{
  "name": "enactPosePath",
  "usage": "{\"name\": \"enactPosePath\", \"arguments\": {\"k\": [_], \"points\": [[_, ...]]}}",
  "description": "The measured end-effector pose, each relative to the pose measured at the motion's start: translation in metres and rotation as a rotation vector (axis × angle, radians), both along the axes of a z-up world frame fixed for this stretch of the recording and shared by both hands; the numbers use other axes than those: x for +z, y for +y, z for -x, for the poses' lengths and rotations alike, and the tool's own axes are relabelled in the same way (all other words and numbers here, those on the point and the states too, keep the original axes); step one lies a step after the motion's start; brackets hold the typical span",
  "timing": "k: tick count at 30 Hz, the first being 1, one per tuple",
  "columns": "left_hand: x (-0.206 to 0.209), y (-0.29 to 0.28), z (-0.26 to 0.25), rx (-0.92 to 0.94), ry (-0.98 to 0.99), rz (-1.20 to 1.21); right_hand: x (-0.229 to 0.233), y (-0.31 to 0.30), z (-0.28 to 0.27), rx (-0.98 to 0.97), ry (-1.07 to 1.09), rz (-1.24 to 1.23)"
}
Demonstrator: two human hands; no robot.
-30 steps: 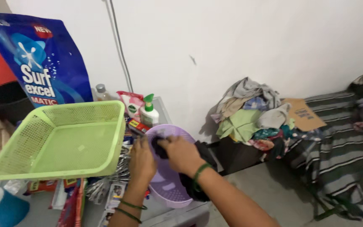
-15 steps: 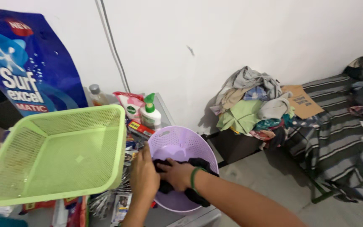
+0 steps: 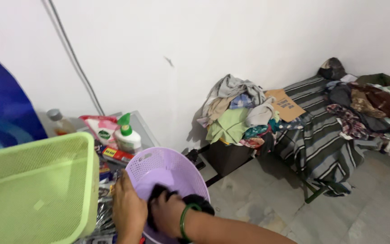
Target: The person wipes a green plastic basket and a purple plastic basket with a black cloth. Then the person picks up various small packaged items from a cluttered surface and places them into the green basket.
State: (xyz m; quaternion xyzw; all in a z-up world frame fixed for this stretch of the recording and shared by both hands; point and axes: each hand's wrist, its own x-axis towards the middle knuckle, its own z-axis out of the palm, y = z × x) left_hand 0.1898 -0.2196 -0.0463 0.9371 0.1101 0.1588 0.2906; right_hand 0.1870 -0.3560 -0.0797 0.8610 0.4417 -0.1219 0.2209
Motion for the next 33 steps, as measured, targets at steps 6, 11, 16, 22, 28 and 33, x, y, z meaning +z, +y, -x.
{"name": "enactPosePath", "arguments": {"k": [6,11,16,22,28,33], "points": [[0.004,0.002,0.002,-0.028,0.061,-0.085,-0.005,0.011,-0.027,-0.138,0.05,-0.373],[0.001,0.007,0.004,-0.034,0.036,-0.075,-0.03,0.007,-0.077,-0.523,-0.05,-0.337],[0.004,-0.002,0.001,-0.019,-0.065,-0.057,-0.036,0.004,-0.043,-0.481,0.055,-0.121],[0.012,-0.005,0.003,-0.037,0.104,-0.136,0.001,0.015,-0.02,-0.084,0.103,-0.179],[0.004,0.002,0.005,-0.035,-0.02,-0.223,0.017,-0.001,-0.067,-0.546,0.058,-0.359],[-0.005,0.002,0.001,-0.048,0.019,-0.104,-0.006,-0.008,-0.055,-0.417,0.181,0.048]]}}
